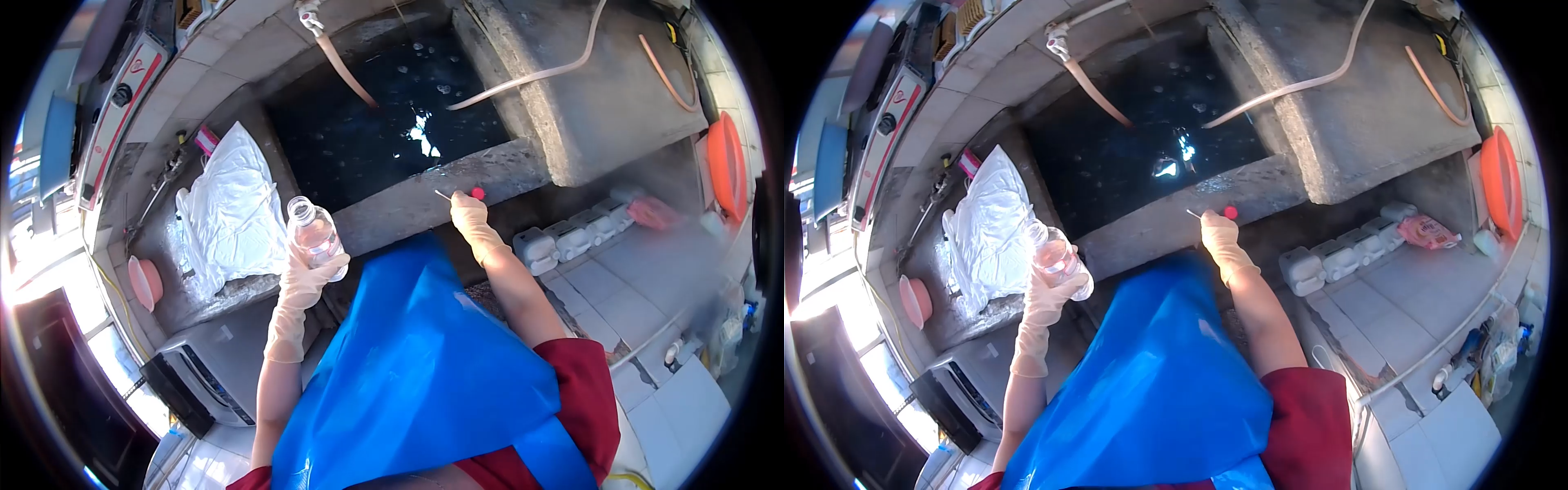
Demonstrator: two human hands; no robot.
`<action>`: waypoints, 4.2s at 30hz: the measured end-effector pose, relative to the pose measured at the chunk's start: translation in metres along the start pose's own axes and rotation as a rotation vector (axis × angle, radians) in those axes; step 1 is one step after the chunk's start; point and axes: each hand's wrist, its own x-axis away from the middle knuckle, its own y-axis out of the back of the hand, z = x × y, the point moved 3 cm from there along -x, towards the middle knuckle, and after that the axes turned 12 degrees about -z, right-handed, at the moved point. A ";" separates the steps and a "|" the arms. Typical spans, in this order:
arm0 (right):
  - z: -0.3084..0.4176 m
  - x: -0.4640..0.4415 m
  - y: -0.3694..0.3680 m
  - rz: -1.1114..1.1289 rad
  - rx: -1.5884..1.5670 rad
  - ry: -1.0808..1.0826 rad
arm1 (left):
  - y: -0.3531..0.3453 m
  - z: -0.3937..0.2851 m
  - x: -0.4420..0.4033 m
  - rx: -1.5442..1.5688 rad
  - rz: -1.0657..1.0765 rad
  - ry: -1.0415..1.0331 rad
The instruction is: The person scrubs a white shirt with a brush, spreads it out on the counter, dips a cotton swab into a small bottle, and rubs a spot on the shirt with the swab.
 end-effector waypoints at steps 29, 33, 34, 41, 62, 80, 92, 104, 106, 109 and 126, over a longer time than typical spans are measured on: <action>0.163 0.120 0.337 -0.599 -0.199 0.831 | 0.020 -0.109 -0.005 -0.959 0.036 -0.947; 0.171 0.126 0.334 -0.579 -0.149 0.846 | 0.017 -0.115 -0.005 -0.987 0.030 -0.994; 0.172 0.124 0.330 -0.525 -0.138 0.791 | 0.015 -0.116 -0.005 -1.019 0.030 -1.005; 0.170 0.114 0.310 -0.289 -0.469 0.489 | 0.007 -0.120 -0.001 -1.145 0.040 -1.024; 0.158 0.103 0.296 -0.382 -0.284 0.643 | -0.007 -0.118 0.000 -1.219 -0.038 -1.163; 0.124 0.109 0.311 -0.514 0.089 0.848 | -0.055 -0.044 -0.036 -0.736 0.140 -0.844; 0.068 0.084 0.248 -0.370 0.188 0.556 | -0.188 0.126 -0.080 -0.207 0.390 -0.445; 0.033 0.087 0.219 0.137 -0.839 -0.287 | -0.173 0.135 -0.095 -0.304 0.430 -0.537; 0.032 0.087 0.220 0.139 -0.900 -0.333 | -0.165 0.124 -0.098 -0.312 0.491 -0.467; 0.027 0.082 0.220 0.112 -1.073 -0.403 | -0.156 0.115 -0.102 -0.343 0.571 -0.391; 0.091 0.065 0.283 -0.495 -1.166 -0.379 | -0.011 0.116 -0.087 0.134 0.276 -0.302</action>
